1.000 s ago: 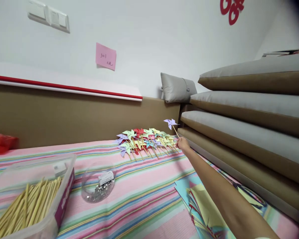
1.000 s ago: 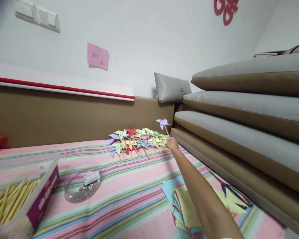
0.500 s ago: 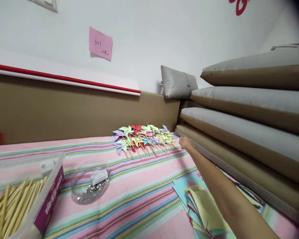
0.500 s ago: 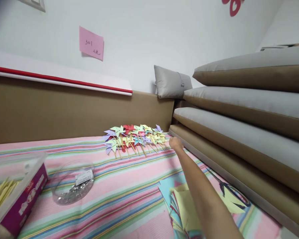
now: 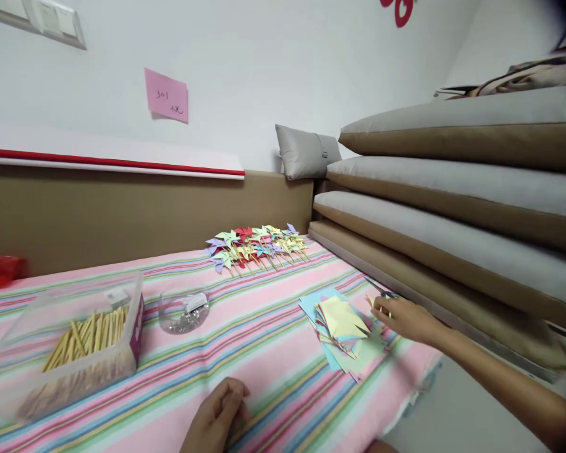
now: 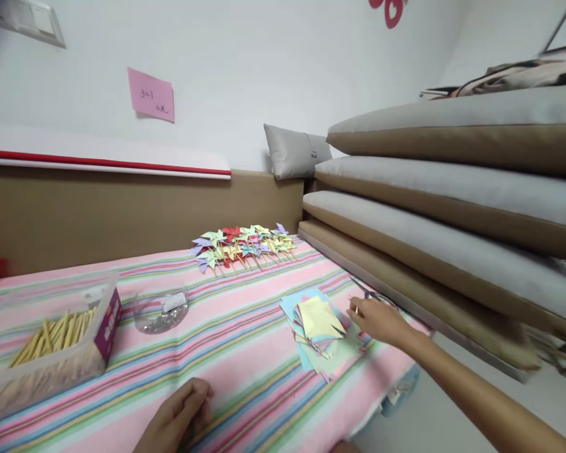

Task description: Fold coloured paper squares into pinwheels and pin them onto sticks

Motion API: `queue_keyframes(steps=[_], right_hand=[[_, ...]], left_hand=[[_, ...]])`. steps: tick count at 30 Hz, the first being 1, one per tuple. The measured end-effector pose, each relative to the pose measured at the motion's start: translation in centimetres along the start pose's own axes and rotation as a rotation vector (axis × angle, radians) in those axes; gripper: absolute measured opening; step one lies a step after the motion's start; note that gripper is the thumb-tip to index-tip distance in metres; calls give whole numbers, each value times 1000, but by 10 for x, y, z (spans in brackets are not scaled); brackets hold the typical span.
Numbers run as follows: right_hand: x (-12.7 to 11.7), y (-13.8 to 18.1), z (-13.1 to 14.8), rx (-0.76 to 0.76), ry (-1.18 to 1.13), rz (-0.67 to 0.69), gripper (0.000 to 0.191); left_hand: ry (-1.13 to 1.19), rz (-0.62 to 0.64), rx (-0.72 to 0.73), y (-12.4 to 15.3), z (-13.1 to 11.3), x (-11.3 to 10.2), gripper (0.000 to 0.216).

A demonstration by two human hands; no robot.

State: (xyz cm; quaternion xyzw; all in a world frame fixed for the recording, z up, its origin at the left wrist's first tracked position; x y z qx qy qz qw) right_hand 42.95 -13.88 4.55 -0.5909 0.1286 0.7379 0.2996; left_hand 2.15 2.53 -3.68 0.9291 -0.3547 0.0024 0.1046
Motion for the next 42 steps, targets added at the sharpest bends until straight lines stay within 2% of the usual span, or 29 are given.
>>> queue_keyframes(steps=[4,8,14,20,30,37,42], right_hand=[[17,57,0,-59,-16,27,14],[32,73,15,-101,-55,-43,24],[50,43,46,-236,-158,-54,41],[61,9,46,-271,-273,70,51],[76,12,24,-273,-501,137,53],[72,14,25,-239,-556,156,51],[72,14,27,-209,-551,138,58]], left_hand=[[-117,-10,67,2,-5,1,51],[-154,-4,141,4,-6,2,45],[-139,20,195,7,-4,4,41],[-139,12,220,10,-1,3,39],[-278,10,221,2,10,0,37],[-329,24,228,3,15,-4,36],[-365,23,239,4,13,-4,35]])
Point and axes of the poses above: each hand's wrist, its own y-axis away from the middle knuckle, its own x-axis out of the palm, z = x × y, the point moved 1 cm from there along -y, towards the middle knuckle, and after that the axes turned 1 degree about z, right-handed, at the moved point
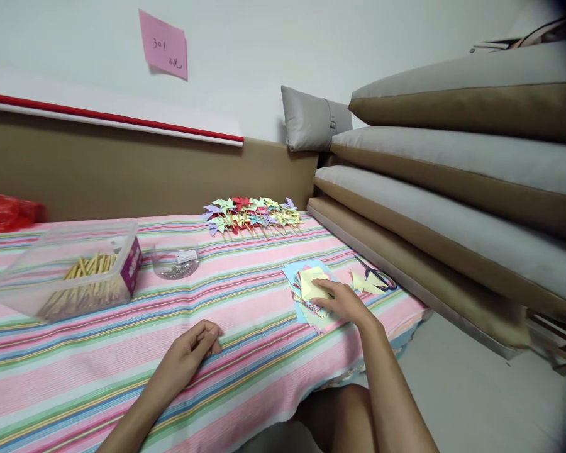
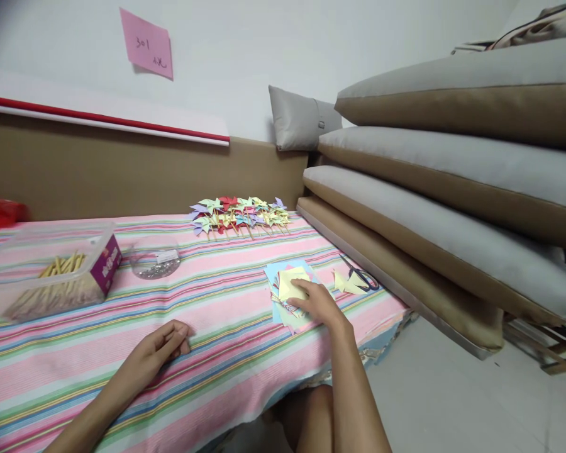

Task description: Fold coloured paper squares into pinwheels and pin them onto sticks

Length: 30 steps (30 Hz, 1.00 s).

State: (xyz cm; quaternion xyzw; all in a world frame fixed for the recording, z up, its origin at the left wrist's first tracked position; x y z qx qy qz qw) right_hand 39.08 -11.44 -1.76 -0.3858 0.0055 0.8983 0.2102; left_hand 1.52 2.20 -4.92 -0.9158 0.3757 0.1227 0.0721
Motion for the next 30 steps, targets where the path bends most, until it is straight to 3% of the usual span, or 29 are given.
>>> queue_keyframes(steps=[9,21,30], right_hand=[[2,1,12,-15,-7,44,42],[3,4,14,6,15,46,49],[1,3,15,-17,51,17,39]], left_hand=[[-21,28,9,1,0,0,35],[-42,21,13,0,0,1,33],[-51,30,23,0,4,2,33]])
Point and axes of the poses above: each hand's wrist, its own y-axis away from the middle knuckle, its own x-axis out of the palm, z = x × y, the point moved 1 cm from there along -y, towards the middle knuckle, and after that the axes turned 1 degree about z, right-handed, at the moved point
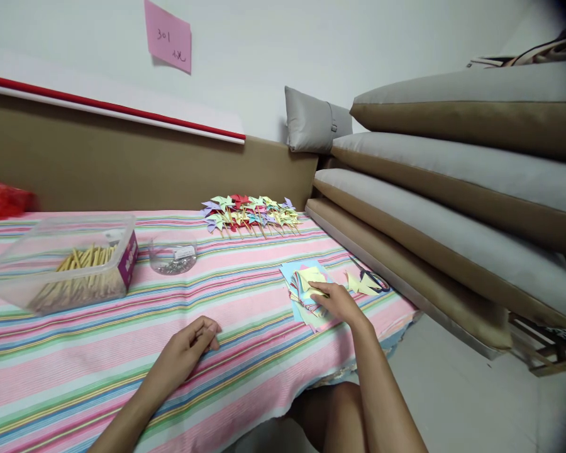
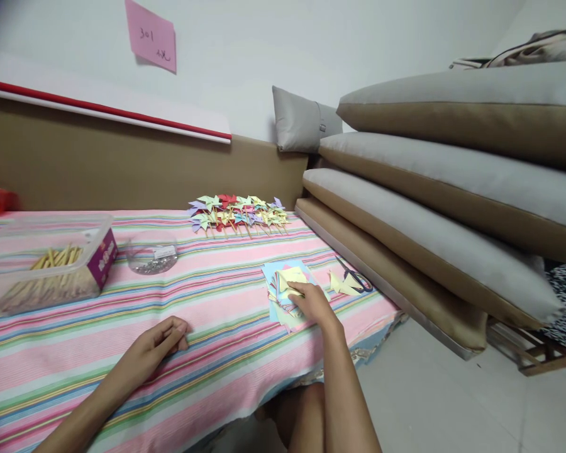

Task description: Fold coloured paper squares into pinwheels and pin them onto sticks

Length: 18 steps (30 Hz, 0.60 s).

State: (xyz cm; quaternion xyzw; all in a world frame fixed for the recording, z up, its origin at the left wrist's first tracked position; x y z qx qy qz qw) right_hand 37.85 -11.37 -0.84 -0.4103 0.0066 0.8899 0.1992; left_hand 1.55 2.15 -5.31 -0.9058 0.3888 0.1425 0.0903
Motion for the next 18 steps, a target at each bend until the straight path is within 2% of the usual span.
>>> queue_keyframes(steps=[6,11,14,18], right_hand=[[1,1,3,-15,23,-8,33],[0,2,9,-8,67,-77,36],[1,-1,10,7,84,-178,33],[-4,-3,13,64,59,-420,35]], left_hand=[[-18,-20,-5,0,-6,1,35],[-19,-40,7,0,-6,0,37],[-30,-32,2,0,-5,0,38],[-30,-21,-7,0,-3,0,37]])
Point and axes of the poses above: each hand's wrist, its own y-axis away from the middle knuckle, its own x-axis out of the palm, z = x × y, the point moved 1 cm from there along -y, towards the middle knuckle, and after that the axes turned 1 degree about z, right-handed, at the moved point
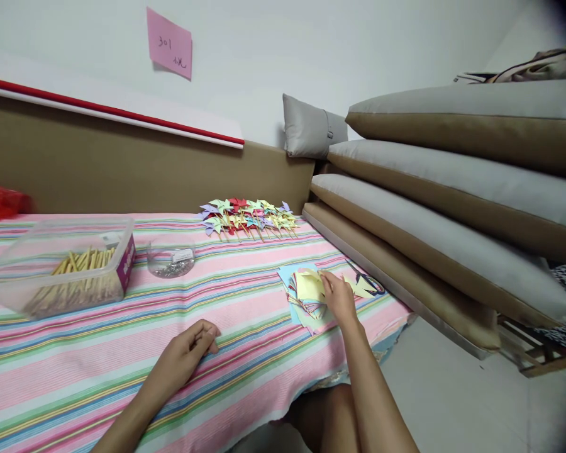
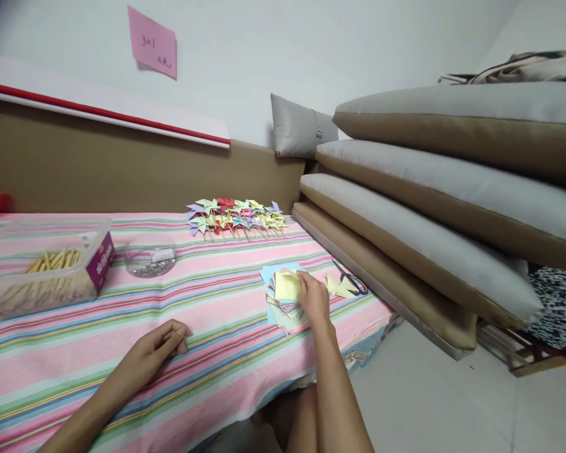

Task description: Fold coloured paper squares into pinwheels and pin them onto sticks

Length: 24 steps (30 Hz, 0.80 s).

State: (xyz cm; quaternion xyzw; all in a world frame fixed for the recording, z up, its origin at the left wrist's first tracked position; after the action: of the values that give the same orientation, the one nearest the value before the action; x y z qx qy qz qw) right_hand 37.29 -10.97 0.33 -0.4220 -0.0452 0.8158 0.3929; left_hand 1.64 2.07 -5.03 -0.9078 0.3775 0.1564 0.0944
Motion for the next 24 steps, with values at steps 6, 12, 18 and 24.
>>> queue_keyframes(steps=[6,12,18,24], right_hand=[[-12,-9,35,93,-234,-314,64],[40,-10,129,-7,-634,100,60],[115,31,189,-56,-842,562,46],[146,52,185,-21,-818,674,35]], left_hand=[[64,-24,8,1,-3,2,38],[274,-123,-4,4,-22,4,42],[726,-229,-10,7,-34,-17,73],[598,-286,-151,15,-40,-29,51]])
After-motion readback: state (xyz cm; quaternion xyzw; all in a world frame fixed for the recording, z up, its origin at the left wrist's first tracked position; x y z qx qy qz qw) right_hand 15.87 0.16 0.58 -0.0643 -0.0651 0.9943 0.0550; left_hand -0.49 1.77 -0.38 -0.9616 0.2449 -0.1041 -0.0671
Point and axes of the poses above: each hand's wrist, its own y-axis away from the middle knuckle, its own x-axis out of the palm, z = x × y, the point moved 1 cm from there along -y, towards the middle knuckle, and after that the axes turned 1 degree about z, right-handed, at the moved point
